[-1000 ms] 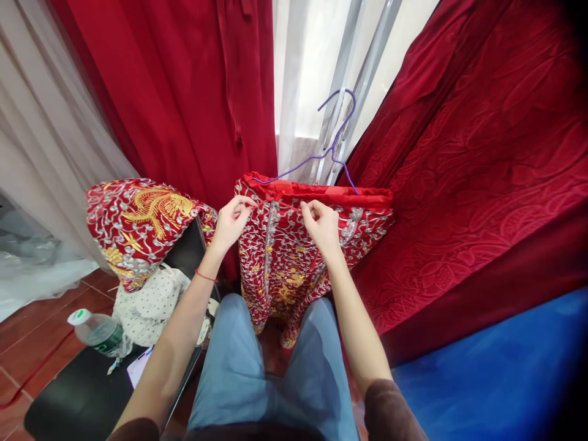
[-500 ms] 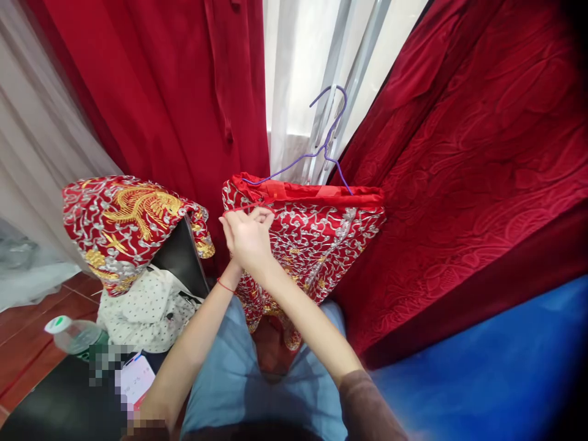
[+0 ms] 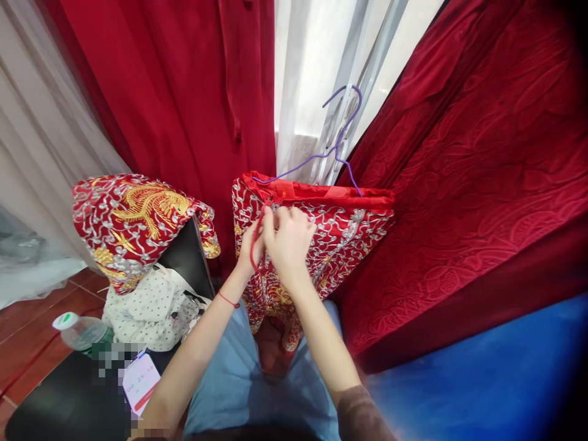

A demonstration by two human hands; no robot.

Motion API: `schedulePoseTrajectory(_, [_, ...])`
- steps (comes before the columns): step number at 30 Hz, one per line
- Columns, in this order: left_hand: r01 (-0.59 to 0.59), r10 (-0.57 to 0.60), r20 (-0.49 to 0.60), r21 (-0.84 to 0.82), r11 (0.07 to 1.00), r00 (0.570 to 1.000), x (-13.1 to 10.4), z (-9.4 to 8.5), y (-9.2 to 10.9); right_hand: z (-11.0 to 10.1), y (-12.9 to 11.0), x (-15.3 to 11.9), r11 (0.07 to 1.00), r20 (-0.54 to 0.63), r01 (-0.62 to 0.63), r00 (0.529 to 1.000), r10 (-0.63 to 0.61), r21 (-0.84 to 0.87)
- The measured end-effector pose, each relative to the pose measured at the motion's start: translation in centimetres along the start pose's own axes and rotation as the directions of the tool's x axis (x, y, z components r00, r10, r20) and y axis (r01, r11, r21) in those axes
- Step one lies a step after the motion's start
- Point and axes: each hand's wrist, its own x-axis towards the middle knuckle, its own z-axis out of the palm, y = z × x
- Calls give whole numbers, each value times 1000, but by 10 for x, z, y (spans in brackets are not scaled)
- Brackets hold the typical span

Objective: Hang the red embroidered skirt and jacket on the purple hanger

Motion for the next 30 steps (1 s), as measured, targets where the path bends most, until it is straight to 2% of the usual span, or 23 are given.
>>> schedulePoseTrajectory(1, [16,-16,1,-36,999,1000,-1,2,0,-1,9,6,998,-5,-42,999,42,51])
schedulePoseTrajectory(2, [33,-33,4,-66,997,999,-3,4,0,-2,18,14,989,42,-61,998,56,138])
schedulePoseTrajectory(5, [25,-25,8,-62,998,1000,-5,4,2,4,42,34,877,307,-136,952,-14,460])
schedulePoseTrajectory(7, [-30,30,-8,-5,1000,1000,-4,0,5,9,51,42,790,378,-188,924,-59,584])
schedulePoseTrajectory(11, [-60,63,-38,89,994,997,0,-11,9,15,56,42,721,358,-179,928,-102,669])
schedulePoseTrajectory(13, [-67,76,-74,113,991,994,4,-14,11,16,54,39,747,354,-147,927,-125,648])
schedulePoseTrajectory(17, [-108,132,-174,140,984,976,18,-11,20,13,48,31,849,290,-4,941,-176,528])
schedulePoseTrajectory(21, [-150,157,-94,84,985,983,36,-2,28,8,41,27,898,251,59,950,-184,436])
schedulePoseTrajectory(24, [-119,118,-107,-1,993,987,45,1,28,10,40,31,884,194,-62,980,-33,463])
schedulePoseTrajectory(26, [-115,113,-112,-20,993,987,45,0,24,15,43,37,823,165,-166,982,88,544])
schedulePoseTrajectory(28, [-134,133,-114,-3,991,985,43,-1,21,20,47,44,736,206,-245,968,146,631])
schedulePoseTrajectory(30, [-148,149,-135,17,989,980,39,-4,18,24,51,50,645,306,-327,940,150,691])
